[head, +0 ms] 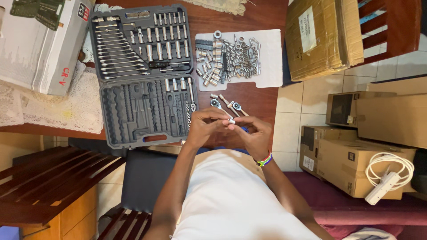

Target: The person sorts and arranges socket bits and ratchets on a table. They pick up individual bits, inspect them, and place them into a socket set case or onto a white paper sheet. The person also handles ratchets and other tools, organizing them on the table.

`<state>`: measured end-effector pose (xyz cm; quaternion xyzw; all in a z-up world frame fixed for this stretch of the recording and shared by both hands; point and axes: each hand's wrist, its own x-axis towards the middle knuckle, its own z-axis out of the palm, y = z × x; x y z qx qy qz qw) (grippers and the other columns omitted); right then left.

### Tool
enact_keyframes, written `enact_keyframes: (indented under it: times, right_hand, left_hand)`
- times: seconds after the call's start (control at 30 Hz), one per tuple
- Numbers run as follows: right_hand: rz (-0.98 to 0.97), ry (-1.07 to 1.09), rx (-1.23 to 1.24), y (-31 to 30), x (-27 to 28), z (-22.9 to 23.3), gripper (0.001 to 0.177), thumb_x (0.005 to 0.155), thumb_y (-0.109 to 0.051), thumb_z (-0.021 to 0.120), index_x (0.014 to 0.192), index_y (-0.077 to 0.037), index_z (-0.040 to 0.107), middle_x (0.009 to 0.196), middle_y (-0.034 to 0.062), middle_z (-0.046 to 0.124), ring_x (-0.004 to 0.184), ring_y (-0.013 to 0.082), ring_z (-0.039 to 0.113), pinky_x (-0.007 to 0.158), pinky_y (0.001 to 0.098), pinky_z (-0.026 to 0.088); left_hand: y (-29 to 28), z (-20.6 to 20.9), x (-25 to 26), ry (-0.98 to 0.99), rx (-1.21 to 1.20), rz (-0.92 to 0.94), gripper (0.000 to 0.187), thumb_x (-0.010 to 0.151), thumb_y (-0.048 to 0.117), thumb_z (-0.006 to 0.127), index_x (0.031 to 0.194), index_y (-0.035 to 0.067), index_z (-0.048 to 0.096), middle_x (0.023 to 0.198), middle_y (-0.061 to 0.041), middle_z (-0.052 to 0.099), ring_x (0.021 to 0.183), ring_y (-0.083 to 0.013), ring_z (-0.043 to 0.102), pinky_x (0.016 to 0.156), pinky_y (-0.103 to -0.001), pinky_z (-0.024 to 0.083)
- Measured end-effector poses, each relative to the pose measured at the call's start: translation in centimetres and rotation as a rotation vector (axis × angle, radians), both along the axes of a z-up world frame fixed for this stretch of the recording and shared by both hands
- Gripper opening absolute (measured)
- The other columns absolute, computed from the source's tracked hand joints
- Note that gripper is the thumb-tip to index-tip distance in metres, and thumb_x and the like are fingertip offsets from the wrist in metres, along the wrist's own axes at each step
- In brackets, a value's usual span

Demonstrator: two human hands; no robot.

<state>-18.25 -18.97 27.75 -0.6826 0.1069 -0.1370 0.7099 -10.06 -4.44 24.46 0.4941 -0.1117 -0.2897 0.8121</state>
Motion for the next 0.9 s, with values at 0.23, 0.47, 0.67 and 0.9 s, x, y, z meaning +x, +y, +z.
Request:
enact_keyframes:
  times: [0.23, 0.47, 0.67, 0.9]
  right_hand:
    - [0.0, -0.029, 0.064, -0.6, 0.2, -0.3, 0.016, 0.082, 0.009, 0.065, 0.097, 0.008, 0.059, 0.094, 0.0179, 0.068, 0.09, 0.0209, 0.069, 0.08, 0.0285, 0.057]
    - [0.005, 0.019, 0.105, -1.8, 0.5, -1.5, 0.016, 0.081, 0.008, 0.066, 0.096, 0.006, 0.06, 0.095, 0.0168, 0.069, 0.089, 0.0188, 0.069, 0.08, 0.0268, 0.056]
    - [0.049, 0.061, -0.026, -3.6, 1.2, -2.2, 0.02, 0.078, 0.003, 0.072, 0.096, 0.005, 0.064, 0.092, 0.0112, 0.068, 0.083, 0.0134, 0.065, 0.074, 0.0243, 0.053]
    - [0.175, 0.118, -0.582, -5.8, 2.7, -2.9, 0.021, 0.079, -0.013, 0.073, 0.097, -0.002, 0.069, 0.085, 0.0138, 0.069, 0.071, 0.0193, 0.064, 0.063, 0.0284, 0.05]
  left_hand:
    - [-0.8, 0.1, 0.5, -0.056, 0.107, -0.025, 0.008, 0.08, -0.001, 0.069, 0.088, -0.004, 0.07, 0.087, -0.012, 0.068, 0.075, -0.016, 0.065, 0.067, -0.026, 0.055]
    - [-1.8, -0.1, 1.0, -0.112, 0.162, -0.029, 0.01, 0.08, 0.001, 0.07, 0.09, -0.004, 0.07, 0.088, -0.01, 0.067, 0.078, -0.0146, 0.064, 0.069, -0.025, 0.054]
    - [-2.5, -0.2, 1.6, 0.092, 0.258, -0.126, 0.013, 0.077, 0.003, 0.071, 0.089, -0.002, 0.07, 0.086, -0.007, 0.065, 0.076, -0.0125, 0.064, 0.065, -0.025, 0.055]
    - [-3.8, -0.7, 1.9, -0.078, 0.457, -0.088, 0.023, 0.079, 0.005, 0.071, 0.101, 0.0, 0.069, 0.092, -0.009, 0.07, 0.081, -0.0099, 0.065, 0.073, -0.024, 0.053]
